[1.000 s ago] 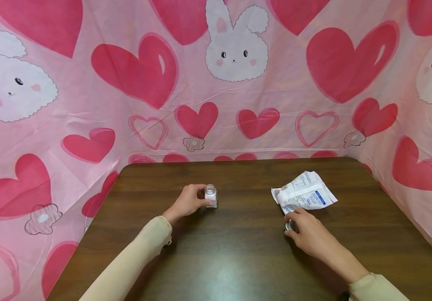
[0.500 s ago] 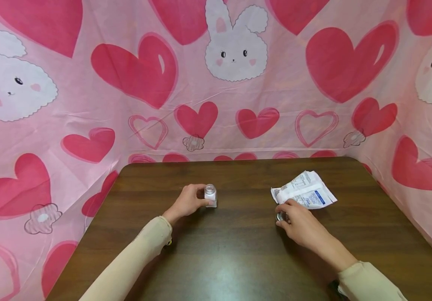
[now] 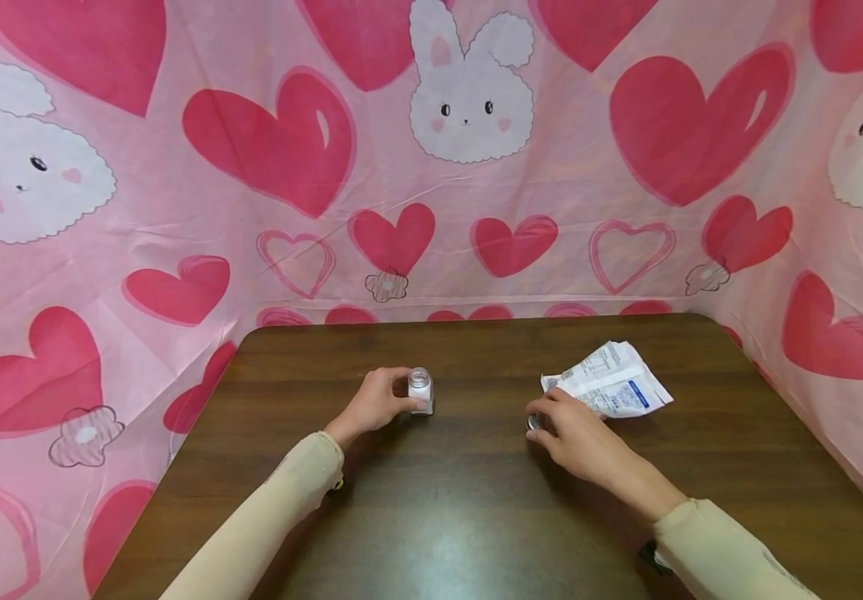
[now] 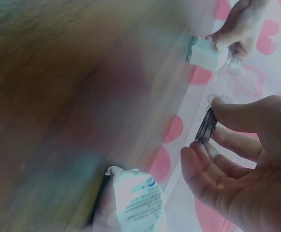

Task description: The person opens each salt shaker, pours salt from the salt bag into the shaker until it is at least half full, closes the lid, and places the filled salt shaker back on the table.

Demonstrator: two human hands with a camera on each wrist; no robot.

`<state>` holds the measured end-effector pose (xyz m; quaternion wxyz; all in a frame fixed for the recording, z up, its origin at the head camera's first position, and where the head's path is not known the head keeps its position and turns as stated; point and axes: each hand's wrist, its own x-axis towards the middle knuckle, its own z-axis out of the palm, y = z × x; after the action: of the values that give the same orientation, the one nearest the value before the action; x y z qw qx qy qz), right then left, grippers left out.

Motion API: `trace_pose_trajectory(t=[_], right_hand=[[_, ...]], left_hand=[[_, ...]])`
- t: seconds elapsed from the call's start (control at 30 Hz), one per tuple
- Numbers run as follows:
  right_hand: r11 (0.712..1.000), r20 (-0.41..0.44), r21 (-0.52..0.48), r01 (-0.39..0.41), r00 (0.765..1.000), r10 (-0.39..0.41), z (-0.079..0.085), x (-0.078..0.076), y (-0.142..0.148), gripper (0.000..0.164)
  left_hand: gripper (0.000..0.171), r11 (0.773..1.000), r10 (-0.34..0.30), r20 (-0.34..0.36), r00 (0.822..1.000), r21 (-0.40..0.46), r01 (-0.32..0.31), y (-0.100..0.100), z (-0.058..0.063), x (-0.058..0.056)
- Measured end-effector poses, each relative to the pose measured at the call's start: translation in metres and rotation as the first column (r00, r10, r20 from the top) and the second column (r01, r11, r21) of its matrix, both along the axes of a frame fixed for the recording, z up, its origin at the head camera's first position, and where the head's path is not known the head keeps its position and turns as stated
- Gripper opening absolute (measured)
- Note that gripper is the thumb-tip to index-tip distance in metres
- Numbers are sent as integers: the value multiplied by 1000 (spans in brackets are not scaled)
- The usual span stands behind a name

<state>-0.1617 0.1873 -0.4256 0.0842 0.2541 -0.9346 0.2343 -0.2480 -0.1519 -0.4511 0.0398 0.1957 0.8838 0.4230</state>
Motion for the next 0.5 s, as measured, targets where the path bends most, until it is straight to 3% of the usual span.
trace_pose_trajectory(t=[0.5], right_hand=[[998, -34, -12, -54, 998, 54, 5, -26, -24, 27]], left_hand=[[43, 1000, -15, -14, 1000, 11, 15, 0, 0, 1]])
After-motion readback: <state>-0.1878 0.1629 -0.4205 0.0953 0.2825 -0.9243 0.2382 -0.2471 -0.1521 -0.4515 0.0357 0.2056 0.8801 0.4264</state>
